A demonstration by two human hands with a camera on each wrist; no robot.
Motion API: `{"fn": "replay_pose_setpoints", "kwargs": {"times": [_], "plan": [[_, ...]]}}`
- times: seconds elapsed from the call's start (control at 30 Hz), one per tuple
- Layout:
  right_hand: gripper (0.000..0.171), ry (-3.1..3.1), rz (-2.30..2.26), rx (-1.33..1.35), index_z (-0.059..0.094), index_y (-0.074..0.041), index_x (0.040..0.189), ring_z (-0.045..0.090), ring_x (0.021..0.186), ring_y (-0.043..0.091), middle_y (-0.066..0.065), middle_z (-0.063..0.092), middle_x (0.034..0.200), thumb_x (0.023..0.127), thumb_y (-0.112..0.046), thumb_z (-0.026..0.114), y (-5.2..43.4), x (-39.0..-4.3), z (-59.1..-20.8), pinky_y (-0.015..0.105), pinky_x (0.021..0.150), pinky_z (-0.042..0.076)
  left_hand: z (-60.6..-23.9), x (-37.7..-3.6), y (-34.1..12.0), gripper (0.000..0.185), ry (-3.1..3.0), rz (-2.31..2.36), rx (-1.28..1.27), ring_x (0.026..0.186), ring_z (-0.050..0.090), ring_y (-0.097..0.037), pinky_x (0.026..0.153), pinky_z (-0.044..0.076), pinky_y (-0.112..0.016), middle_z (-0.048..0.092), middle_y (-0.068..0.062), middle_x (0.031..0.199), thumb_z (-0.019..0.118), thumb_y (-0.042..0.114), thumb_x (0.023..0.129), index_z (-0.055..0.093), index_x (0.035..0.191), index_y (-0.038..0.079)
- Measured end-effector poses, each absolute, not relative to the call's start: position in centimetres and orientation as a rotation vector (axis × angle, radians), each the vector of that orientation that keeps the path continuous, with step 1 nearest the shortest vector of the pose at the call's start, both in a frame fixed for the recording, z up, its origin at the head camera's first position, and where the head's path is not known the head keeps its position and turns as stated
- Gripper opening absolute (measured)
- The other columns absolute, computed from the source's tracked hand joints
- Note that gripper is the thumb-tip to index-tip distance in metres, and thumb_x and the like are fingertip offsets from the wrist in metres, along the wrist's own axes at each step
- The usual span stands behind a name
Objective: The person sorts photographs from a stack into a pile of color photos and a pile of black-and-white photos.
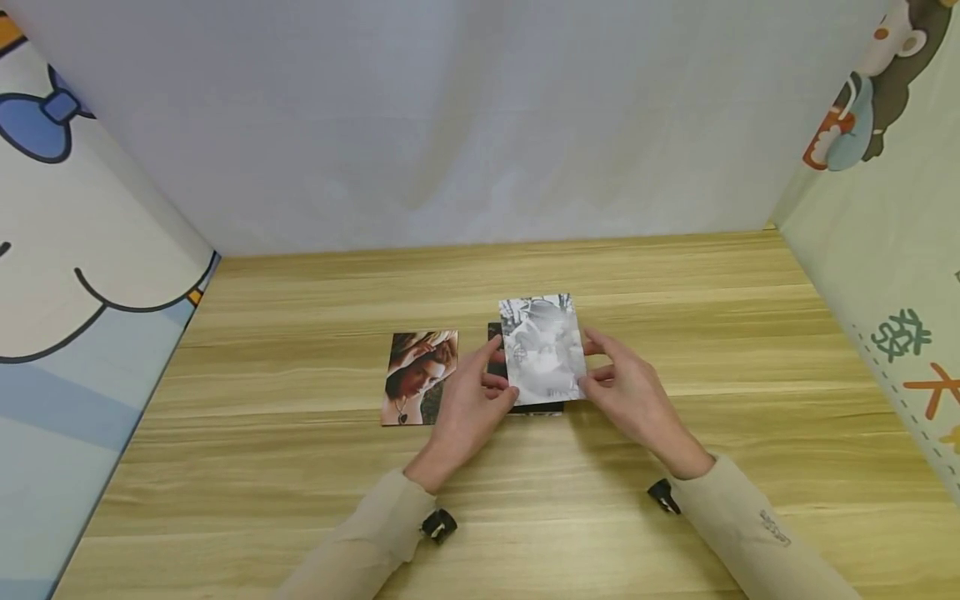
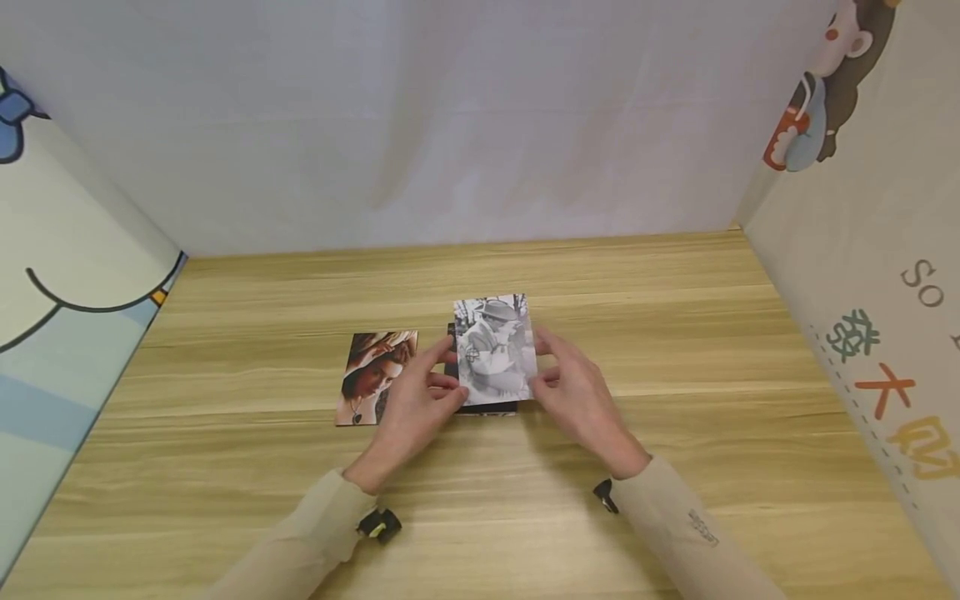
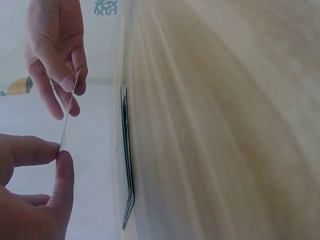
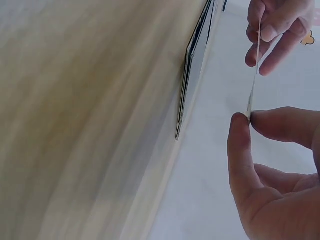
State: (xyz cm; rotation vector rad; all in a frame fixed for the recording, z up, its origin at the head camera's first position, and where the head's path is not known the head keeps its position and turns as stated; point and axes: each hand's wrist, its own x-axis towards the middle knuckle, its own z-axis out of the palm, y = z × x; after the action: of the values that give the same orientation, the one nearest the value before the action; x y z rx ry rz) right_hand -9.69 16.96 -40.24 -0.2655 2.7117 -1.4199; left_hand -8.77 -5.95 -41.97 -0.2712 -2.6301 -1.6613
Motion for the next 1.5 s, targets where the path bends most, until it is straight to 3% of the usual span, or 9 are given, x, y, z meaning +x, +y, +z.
{"fn": "replay_pose_setpoints", "kwargs": {"times": [0.23, 0.5, 1.5], "plan": [[0.069, 2.702, -1.471, -0.278, 0.043, 0.006, 0.153, 0.072, 0.101, 0.037, 0.025, 0.064, 0.126, 0.089, 0.009, 0.068, 17.7, -9.5, -39.8, 0.029, 0.077, 0.062, -42.0, -8.8, -5.0, 0.069, -2.629, -1.641, -0.288, 0.092, 0.070, -0.021, 0.075, 0.059, -0.020, 0.062, -0.014, 0.121, 0.074, -0.006, 0.085, 0.049, 0.150, -0.005], [0.057, 2.725, -1.456, -0.216, 0.049, 0.002, 0.151, 0.072, 0.101, 0.034, 0.020, 0.066, 0.117, 0.096, 0.000, 0.062, 18.9, -9.5, -40.1, 0.021, 0.070, 0.058, -42.1, -8.6, -4.0, 0.070, -2.612, -1.711, -0.329, 0.094, 0.070, -0.021, 0.077, 0.059, -0.019, 0.061, -0.016, 0.125, 0.074, -0.008, 0.086, 0.048, 0.151, -0.004], [0.056, 2.766, -1.399, -0.163, 0.050, -0.001, 0.151, 0.071, 0.104, 0.040, 0.022, 0.065, 0.117, 0.097, -0.001, 0.065, 22.7, -8.9, -39.0, 0.021, 0.068, 0.057, -41.8, -8.5, -0.3, 0.074, -2.652, -1.756, -0.347, 0.091, 0.065, -0.013, 0.075, 0.057, -0.015, 0.058, -0.014, 0.127, 0.076, -0.009, 0.085, 0.046, 0.152, -0.002]]}}
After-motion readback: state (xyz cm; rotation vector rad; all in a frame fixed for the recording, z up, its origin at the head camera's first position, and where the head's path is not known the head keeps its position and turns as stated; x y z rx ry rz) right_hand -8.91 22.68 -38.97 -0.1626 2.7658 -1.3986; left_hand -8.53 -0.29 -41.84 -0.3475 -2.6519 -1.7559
